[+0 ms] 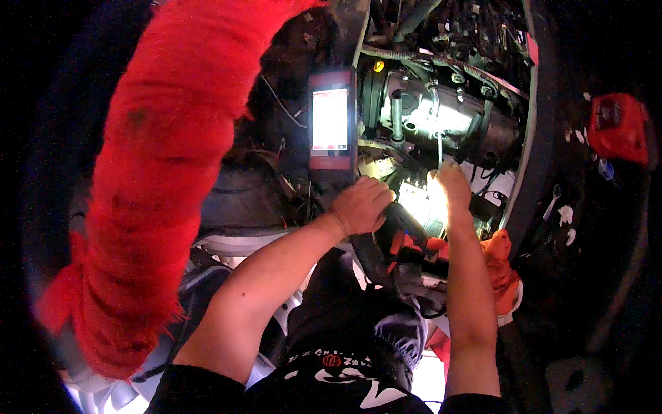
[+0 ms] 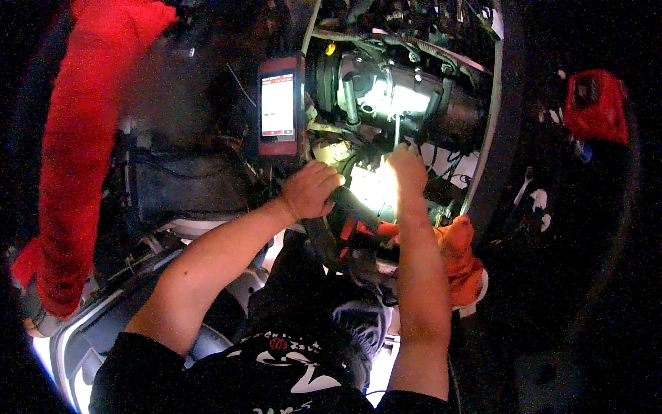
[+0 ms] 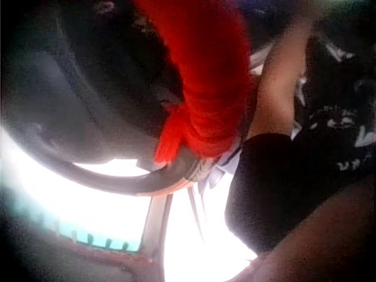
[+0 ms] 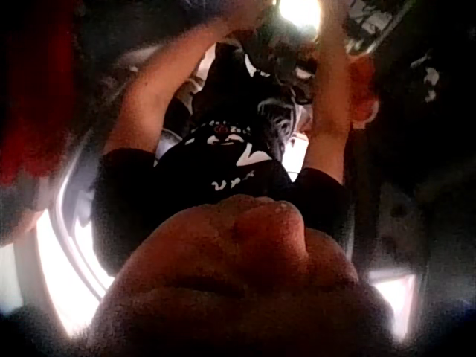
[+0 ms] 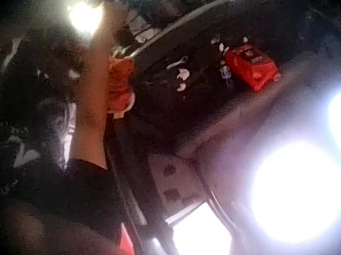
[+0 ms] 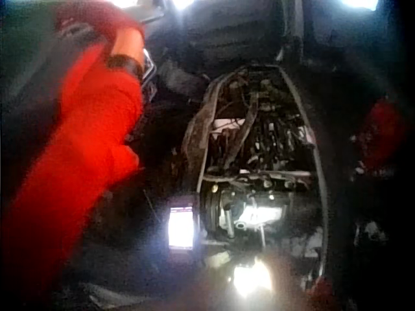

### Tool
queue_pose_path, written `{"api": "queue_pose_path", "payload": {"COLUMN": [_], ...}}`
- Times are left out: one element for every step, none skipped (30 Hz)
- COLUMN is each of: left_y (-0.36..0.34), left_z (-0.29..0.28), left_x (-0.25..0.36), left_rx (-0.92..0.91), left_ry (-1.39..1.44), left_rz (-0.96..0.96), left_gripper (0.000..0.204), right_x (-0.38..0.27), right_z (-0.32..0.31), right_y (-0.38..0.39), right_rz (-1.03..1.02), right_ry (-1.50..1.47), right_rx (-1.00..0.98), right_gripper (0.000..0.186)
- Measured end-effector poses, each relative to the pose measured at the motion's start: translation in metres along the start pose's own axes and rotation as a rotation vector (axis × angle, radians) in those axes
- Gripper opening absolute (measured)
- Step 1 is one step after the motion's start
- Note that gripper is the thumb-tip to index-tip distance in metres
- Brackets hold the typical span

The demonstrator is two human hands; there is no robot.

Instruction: The person works on a car engine using a socket wrench and a flashlight. They remove a spark plug, inspect it, and then reinstall it into the engine. The person also uses a diagnostic tablet placed on the engine bay.

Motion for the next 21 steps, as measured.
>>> {"api": "queue_pose_path", "payload": {"left_y": [0.0,0.0,0.0,0.0,0.001,0.001,0.001,0.001,0.002,0.003,0.003,0.004,0.004,0.004,0.004,0.003,0.003,0.002,0.002,0.002,0.003], "left_z": [0.001,0.001,0.001,0.002,0.001,0.0,0.0,-0.001,-0.002,-0.003,-0.002,-0.001,0.0,-0.001,-0.001,-0.001,-0.002,-0.003,-0.003,-0.004,-0.004], "left_x": [0.0,-0.001,-0.001,-0.001,0.0,0.0,0.001,0.001,0.002,0.002,0.001,0.001,0.0,0.0,0.0,0.0,0.0,0.0,0.0,0.0,0.0], "left_rx": [-0.004,0.001,0.003,0.006,0.014,0.024,0.032,0.048,0.06,0.07,0.063,0.056,0.05,0.051,0.051,0.054,0.059,0.066,0.071,0.076,0.085], "left_ry": [0.005,0.013,0.026,0.048,0.024,0.007,-0.002,-0.01,-0.011,-0.009,-0.001,0.005,0.009,0.003,0.003,0.006,0.011,0.017,0.028,0.028,0.03], "left_rz": [0.006,0.002,0.003,0.0,-0.002,0.001,0.01,0.012,0.018,0.02,0.012,0.01,0.009,0.012,0.014,0.019,0.023,0.024,0.03,0.028,0.028], "left_gripper": [0.052,0.051,0.05,0.049,0.049,0.048,0.048,0.048,0.048,0.048,0.048,0.048,0.048,0.048,0.047,0.047,0.047,0.047,0.046,0.046,0.045], "right_x": [0.001,0.0,0.0,-0.005,-0.008,-0.012,-0.01,-0.009,-0.011,-0.011,-0.014,-0.016,-0.019,-0.023,-0.023,-0.026,-0.026,-0.028,-0.025,-0.023,-0.02], "right_z": [0.001,-0.002,-0.004,-0.01,-0.015,-0.02,-0.017,-0.014,-0.016,-0.011,-0.011,-0.011,-0.012,-0.014,-0.013,-0.017,-0.019,-0.021,-0.024,-0.027,-0.028], "right_y": [0.001,0.004,0.007,0.011,0.017,0.023,0.026,0.027,0.031,0.032,0.034,0.036,0.038,0.041,0.042,0.046,0.05,0.054,0.058,0.063,0.066], "right_rz": [0.01,-0.009,-0.017,-0.066,-0.1,-0.131,-0.114,-0.099,-0.112,-0.102,-0.116,-0.127,-0.147,-0.171,-0.163,-0.194,-0.195,-0.221,-0.22,-0.235,-0.233], "right_ry": [0.007,-0.01,-0.019,0.021,0.068,0.117,0.153,0.188,0.206,0.274,0.324,0.373,0.4,0.423,0.459,0.452,0.455,0.443,0.394,0.334,0.288], "right_rx": [0.018,0.069,0.11,0.194,0.264,0.335,0.31,0.292,0.316,0.275,0.279,0.286,0.302,0.316,0.3,0.324,0.323,0.328,0.313,0.303,0.282], "right_gripper": [0.037,0.037,0.038,0.036,0.035,0.034,0.037,0.039,0.042,0.043,0.044,0.044,0.044,0.044,0.044,0.046,0.048,0.051,0.053,0.056,0.058]}}
Point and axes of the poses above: each hand's wrist, its own y-axis away from the middle knuckle, its own z-axis out of the palm, x = y × z, the point moved 10 cm from there along -y, towards the middle knuckle, and after that the axes turned 6 degrees about z, right-handed, at the moved point
